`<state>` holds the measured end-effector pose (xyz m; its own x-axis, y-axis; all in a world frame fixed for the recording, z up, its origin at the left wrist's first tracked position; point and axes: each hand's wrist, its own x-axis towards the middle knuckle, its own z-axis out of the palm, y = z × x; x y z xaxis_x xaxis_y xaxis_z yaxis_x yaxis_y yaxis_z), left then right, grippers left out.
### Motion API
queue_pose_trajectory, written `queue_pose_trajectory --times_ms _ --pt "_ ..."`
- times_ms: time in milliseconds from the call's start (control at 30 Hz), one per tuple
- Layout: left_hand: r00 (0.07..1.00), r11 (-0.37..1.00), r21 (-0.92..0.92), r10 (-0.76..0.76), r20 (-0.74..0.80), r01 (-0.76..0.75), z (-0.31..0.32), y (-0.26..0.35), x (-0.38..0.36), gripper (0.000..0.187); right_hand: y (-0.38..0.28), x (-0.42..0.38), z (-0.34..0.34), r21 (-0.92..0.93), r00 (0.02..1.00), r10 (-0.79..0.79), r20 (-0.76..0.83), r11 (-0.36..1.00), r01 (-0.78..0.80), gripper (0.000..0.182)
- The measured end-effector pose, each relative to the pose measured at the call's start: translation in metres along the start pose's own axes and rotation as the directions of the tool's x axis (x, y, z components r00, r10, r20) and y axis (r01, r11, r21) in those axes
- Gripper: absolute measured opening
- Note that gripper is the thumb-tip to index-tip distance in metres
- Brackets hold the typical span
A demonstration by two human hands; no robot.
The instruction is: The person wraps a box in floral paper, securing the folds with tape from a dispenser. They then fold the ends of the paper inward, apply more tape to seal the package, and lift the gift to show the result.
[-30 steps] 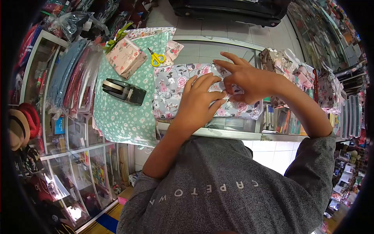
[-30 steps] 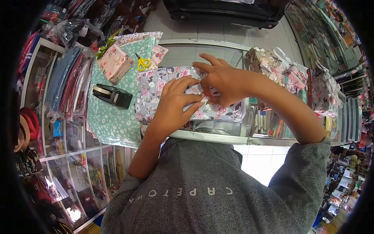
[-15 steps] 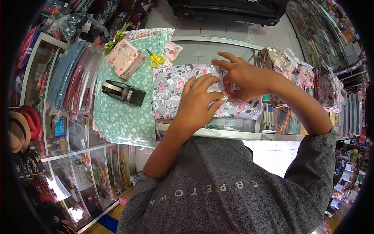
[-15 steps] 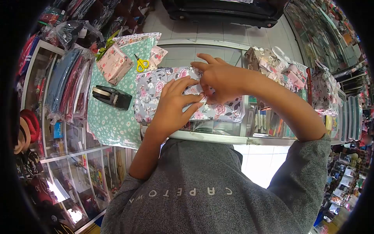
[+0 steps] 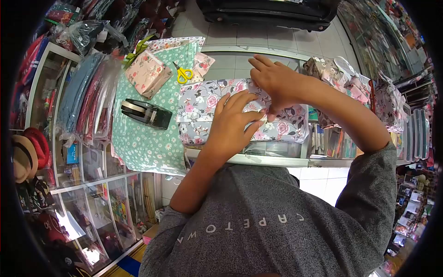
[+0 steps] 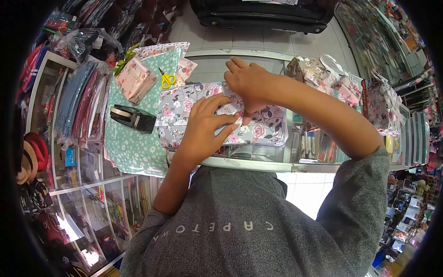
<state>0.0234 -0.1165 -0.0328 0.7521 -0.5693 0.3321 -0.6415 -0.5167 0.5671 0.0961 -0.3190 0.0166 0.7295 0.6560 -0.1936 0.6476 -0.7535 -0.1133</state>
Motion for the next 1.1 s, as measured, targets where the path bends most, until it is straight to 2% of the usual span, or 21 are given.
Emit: queue_pose_trajectory --times_ms 133,233,300,333,400,500,567,733,833,967,1033,1100 --pt "1.0 1.0 -0.019 -0.013 -0.007 0.012 0.001 -0.001 0.0 0.017 0.001 0.0 -0.018 -0.02 0.998 -0.014 0.064 1.0 0.016 0.101" --pt "1.0 1.0 -0.02 -0.01 -0.005 0.01 -0.001 0.0 0.0 0.017 0.007 0.003 -0.03 0.055 0.999 -0.041 0.029 0.998 0.039 0.109" --pt "1.0 1.0 -0.024 -0.01 -0.003 0.01 0.0 0.0 0.0 0.018 0.005 0.002 -0.033 0.094 0.998 0.004 0.063 0.995 -0.01 0.122" --pt "1.0 1.0 -0.028 -0.014 0.0 0.014 0.0 0.0 0.0 0.018 0.001 0.0 -0.031 0.094 0.998 0.005 0.061 0.996 -0.011 0.122" --pt "1.0 0.999 -0.033 -0.013 -0.004 0.013 0.0 0.0 0.0 0.018 -0.009 -0.004 -0.023 -0.038 0.997 0.024 0.075 0.999 -0.021 0.13" --pt "1.0 0.999 -0.034 -0.004 -0.014 0.004 0.001 -0.002 -0.001 0.018 -0.013 -0.004 -0.007 -0.144 0.994 0.047 0.102 0.989 -0.032 0.134" --pt "1.0 1.0 -0.03 0.005 -0.016 -0.006 0.001 -0.002 -0.001 0.018 -0.01 -0.003 -0.007 -0.156 0.99 0.062 0.125 0.987 -0.042 0.135" --pt "1.0 1.0 -0.016 0.011 -0.009 -0.012 0.001 -0.003 -0.001 0.019 -0.002 -0.005 -0.01 -0.051 1.0 -0.005 -0.016 0.999 0.004 0.134" --pt "1.0 1.0 -0.015 0.003 -0.017 -0.004 0.002 -0.003 -0.002 0.02 -0.01 -0.004 -0.011 -0.114 0.999 0.034 0.037 0.993 -0.03 0.133" --pt "1.0 1.0 -0.007 0.004 -0.007 -0.004 0.002 -0.003 -0.002 0.02 -0.009 -0.004 -0.009 -0.071 0.999 0.018 0.036 0.997 -0.015 0.132" --pt "1.0 1.0 -0.015 -0.011 -0.012 0.011 0.002 -0.003 -0.003 0.02 -0.007 -0.003 -0.021 -0.172 0.997 0.014 -0.076 0.985 -0.027 0.132" --pt "1.0 1.0 -0.011 -0.009 -0.015 0.009 0.002 -0.003 -0.003 0.02 -0.008 -0.003 -0.023 -0.14 0.998 0.031 -0.054 0.989 -0.038 0.131"
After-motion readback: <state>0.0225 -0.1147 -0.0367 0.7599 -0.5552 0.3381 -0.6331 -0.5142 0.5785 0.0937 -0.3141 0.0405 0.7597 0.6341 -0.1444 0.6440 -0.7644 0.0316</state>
